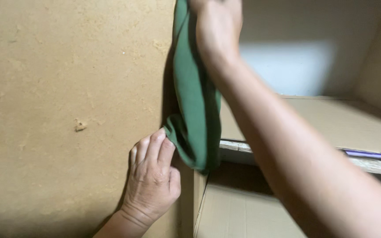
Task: The person wipes the wooden closet shelves with a green cloth, then opens a plastic drawer cabinet, removes folded clothes from a drawer, and wipes the inside of the drawer with the cloth.
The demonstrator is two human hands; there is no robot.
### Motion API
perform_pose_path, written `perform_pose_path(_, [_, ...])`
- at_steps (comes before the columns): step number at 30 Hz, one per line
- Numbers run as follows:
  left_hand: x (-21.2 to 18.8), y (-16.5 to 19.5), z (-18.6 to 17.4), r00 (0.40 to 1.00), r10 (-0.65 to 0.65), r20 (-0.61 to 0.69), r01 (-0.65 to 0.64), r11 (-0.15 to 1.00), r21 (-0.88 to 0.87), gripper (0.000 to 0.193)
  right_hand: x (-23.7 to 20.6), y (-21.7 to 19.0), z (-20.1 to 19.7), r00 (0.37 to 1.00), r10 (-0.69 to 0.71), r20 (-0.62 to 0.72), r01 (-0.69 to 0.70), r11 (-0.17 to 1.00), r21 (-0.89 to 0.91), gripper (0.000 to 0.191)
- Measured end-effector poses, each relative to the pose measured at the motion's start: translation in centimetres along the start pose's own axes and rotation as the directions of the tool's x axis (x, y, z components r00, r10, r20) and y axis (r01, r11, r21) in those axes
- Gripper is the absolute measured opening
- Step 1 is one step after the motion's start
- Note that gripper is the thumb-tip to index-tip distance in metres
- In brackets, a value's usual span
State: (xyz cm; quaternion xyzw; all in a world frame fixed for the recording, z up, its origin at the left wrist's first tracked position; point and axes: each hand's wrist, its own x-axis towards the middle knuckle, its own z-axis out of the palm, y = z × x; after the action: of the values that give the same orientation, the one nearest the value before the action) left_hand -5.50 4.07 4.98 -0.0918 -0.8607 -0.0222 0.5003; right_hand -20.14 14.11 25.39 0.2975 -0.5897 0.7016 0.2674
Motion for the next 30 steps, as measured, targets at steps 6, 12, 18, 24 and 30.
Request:
perform_pose_path(6, [-0.3,1.0,0.5,0.988,-0.049,-0.146,0.033,0.994,-0.104,0.059,-16.5,12.1,-2.8,0.951,0.309,0.004,-0.305,0.938,0.165,0.031])
perform_pose_path(12, [-0.3,1.4,0.3,0.989,-0.059,-0.133,0.049,0.996,-0.078,0.064,-15.7,7.9,-4.6,0.788,0.611,0.079,-0.593,0.787,-0.17,0.026])
perform_pose_path(18, [-0.7,0.8,-0.4,0.994,-0.036,-0.108,0.026,0.996,-0.088,0.065,-5.5,1.2,-1.7,0.983,0.063,0.172,-0.092,0.982,0.165,0.046])
perform_pose_path(24, [-1.5,0.4,-0.8,0.996,-0.02,-0.081,0.014,0.997,-0.075,0.064,-8.0,2.8,-1.3,0.963,0.243,0.12,-0.264,0.939,0.218,0.037])
perform_pose_path(30, [-2.5,0.5,-0.9,0.998,-0.032,-0.055,0.027,0.997,-0.078,0.067,-24.5,11.1,-3.5,0.876,0.48,0.057,-0.483,0.868,0.118,0.041])
